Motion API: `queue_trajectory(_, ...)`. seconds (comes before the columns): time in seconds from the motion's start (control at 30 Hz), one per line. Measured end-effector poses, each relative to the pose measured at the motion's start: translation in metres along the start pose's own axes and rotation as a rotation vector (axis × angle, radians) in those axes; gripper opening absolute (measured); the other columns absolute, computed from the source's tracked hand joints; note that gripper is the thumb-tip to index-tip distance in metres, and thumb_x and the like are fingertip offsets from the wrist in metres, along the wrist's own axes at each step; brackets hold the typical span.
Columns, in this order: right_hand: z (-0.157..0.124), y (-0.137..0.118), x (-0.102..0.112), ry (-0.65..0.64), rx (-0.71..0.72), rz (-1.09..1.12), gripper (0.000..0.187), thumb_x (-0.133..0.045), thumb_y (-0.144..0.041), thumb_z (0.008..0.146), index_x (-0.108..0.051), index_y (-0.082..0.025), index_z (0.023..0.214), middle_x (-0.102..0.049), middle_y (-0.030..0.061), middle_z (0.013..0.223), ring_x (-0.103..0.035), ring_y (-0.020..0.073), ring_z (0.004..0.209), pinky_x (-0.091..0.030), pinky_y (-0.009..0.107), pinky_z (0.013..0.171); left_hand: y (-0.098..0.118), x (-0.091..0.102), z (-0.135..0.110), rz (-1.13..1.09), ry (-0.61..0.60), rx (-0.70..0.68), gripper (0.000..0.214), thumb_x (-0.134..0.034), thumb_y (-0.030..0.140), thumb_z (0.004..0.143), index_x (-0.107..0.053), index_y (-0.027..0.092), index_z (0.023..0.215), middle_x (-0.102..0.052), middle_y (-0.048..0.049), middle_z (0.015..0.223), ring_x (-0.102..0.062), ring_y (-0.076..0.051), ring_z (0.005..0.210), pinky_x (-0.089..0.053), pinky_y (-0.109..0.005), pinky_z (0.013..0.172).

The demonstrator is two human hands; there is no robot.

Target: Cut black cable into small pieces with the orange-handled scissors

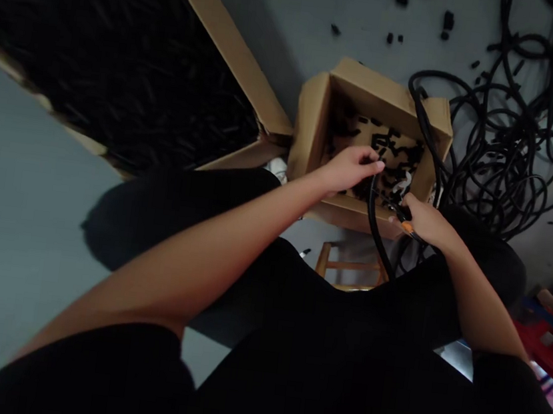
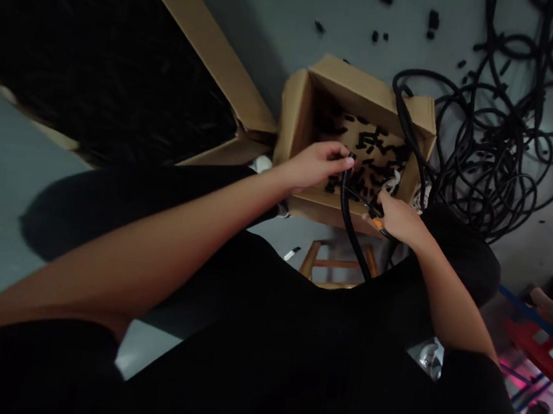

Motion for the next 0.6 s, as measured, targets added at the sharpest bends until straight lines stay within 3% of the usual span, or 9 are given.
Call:
queue_trajectory(0.17, 0.003, -0.011, 0.004, 0.046, -0.056, -0.061, 0.036, -0.082, -0.058, 0.110, -0.068, -0.026, 0.122, -0.090, 0.0170, 0.122, -0.086, 0.0404, 0.112, -0.050, 0.039, 0.085, 0.006, -0.005, 0.004, 0.063, -0.007, -0.037, 0.023, -0.088, 0.033, 0.109, -0.074, 0.018, 0.098, -0.075, -0.0034, 0.098, -0.068, -0.022, 0.098, -0.054, -0.037, 0.104)
queue_trajectory(0.3, 0.007, -0.007, 0.013, 0.162, -0.138, -0.033, 0.030, -0.079, -0.051, 0.109, -0.060, -0.028, 0.108, -0.088, 0.0161, 0.115, -0.084, 0.0381, 0.108, -0.046, 0.038, 0.082, 0.001, -0.010, 0.001, -0.157, 0.059, 0.162, 0.032, -0.082, 0.050, 0.118, -0.067, 0.023, 0.110, -0.082, -0.0099, 0.109, -0.079, -0.026, 0.102, -0.061, -0.037, 0.097)
queue_trajectory(0.4, 0.010, -0.006, 0.021, 0.259, -0.152, -0.004, 0.033, -0.079, -0.050, 0.106, -0.054, -0.030, 0.102, -0.085, 0.0137, 0.106, -0.081, 0.0344, 0.101, -0.045, 0.037, 0.080, 0.009, -0.025, -0.011, -0.294, -0.070, 0.292, 0.027, -0.073, 0.044, 0.124, -0.065, 0.024, 0.108, -0.084, -0.0125, 0.108, -0.085, -0.025, 0.100, -0.065, -0.037, 0.095)
queue_trajectory(0.47, 0.012, -0.008, 0.024, 0.297, -0.123, 0.036, 0.037, -0.081, -0.053, 0.104, -0.052, -0.030, 0.099, -0.083, 0.0111, 0.101, -0.077, 0.0314, 0.095, -0.045, 0.037, 0.079, 0.023, -0.035, -0.020, -0.299, -0.106, 0.277, 0.024, -0.062, 0.035, 0.128, -0.060, 0.026, 0.106, -0.083, -0.0094, 0.103, -0.084, -0.022, 0.095, -0.067, -0.036, 0.096)
queue_trajectory(0.6, 0.017, -0.016, 0.023, 0.400, -0.052, 0.105, 0.042, -0.079, -0.059, 0.105, -0.049, -0.031, 0.094, -0.078, 0.0087, 0.098, -0.068, 0.0266, 0.087, -0.045, 0.037, 0.078, 0.057, -0.044, -0.036, -0.146, 0.004, 0.125, 0.034, -0.050, 0.029, 0.133, -0.050, 0.030, 0.098, -0.070, 0.0010, 0.090, -0.069, -0.013, 0.081, -0.063, -0.030, 0.088)
Point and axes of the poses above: each hand's wrist, its own z-axis towards the middle knuckle, its own x-axis out of the back of the hand, y = z × x, the point moved 3 cm from there along z, towards the middle knuckle
